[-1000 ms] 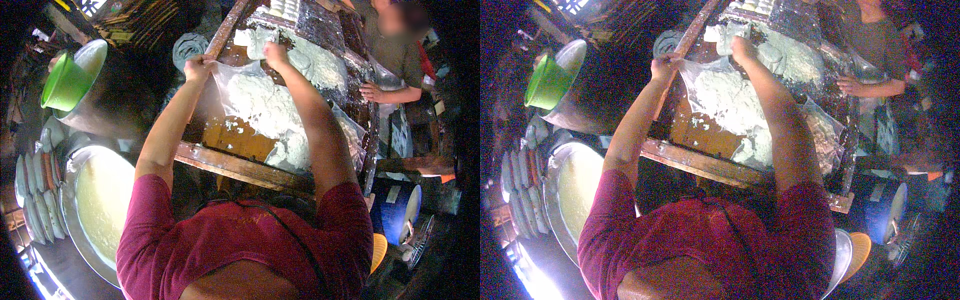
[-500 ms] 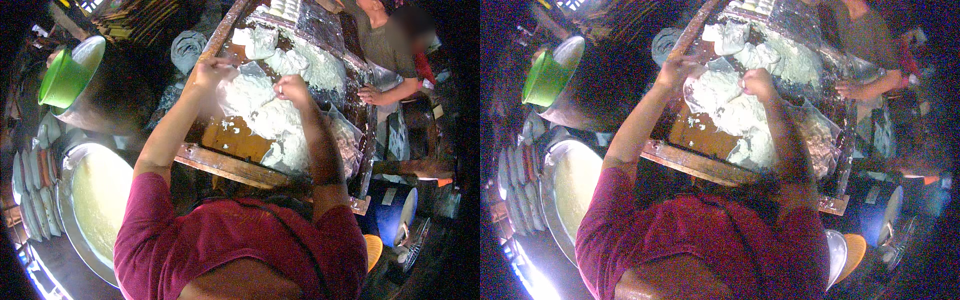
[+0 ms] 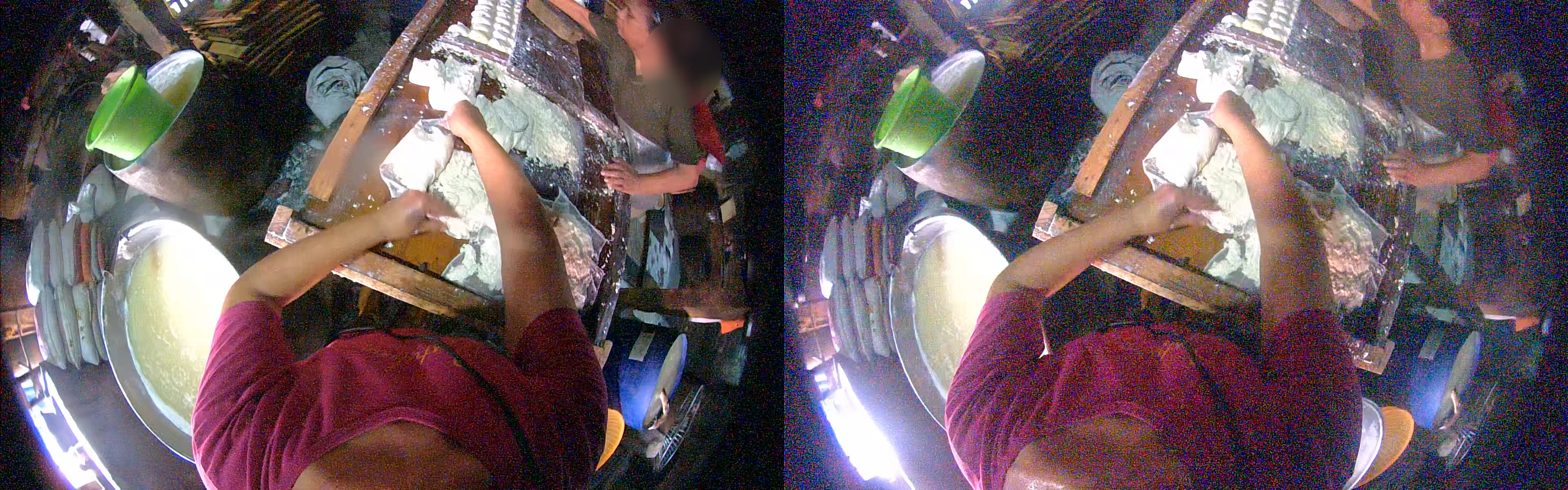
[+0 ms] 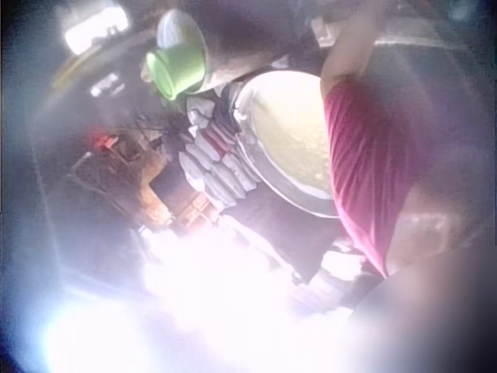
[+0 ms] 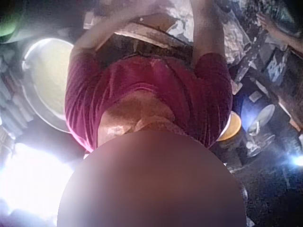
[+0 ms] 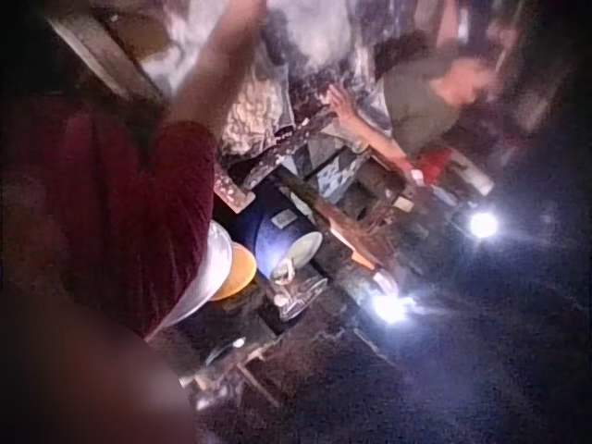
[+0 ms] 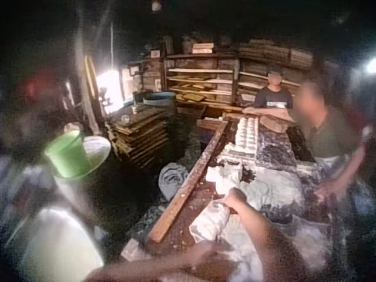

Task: The person uses a large spoon to scoop portions of white paste-like material from a large metal vat and places them onto a wooden board covered in the same material, then uses their hands to shape and fold the portions.

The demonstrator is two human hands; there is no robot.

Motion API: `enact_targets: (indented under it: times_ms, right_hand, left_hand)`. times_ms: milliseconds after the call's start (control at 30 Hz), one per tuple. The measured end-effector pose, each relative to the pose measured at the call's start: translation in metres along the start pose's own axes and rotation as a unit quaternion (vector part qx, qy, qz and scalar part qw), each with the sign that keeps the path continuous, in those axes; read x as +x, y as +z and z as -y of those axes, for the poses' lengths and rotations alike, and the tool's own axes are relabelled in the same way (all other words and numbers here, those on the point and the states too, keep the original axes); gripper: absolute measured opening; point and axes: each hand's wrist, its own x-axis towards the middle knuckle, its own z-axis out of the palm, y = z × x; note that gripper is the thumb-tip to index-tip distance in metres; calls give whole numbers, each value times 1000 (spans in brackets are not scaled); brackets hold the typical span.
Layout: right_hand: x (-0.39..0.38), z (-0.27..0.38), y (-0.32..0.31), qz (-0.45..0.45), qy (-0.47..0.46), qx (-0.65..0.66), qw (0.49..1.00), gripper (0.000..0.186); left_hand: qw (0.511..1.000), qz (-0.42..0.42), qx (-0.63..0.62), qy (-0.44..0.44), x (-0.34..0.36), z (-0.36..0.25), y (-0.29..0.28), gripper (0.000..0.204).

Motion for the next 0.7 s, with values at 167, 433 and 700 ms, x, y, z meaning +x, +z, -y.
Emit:
enact_targets:
  times_ms: [167,433,700]
  right_hand:
    - [-29,39,-41,-140,-189,129,963,11]
    - [-117,65,-22,-45,-246,-66,966,8]
    - [-31,52,-96,-56,-301,188,933,15]
  left_hand:
    - [971,-79,174,-147,-39,8,-31,10]
    - [952,-90,219,-196,-18,26,-46,14]
    - [979,-188,75,-26,82,-23,-123,16]
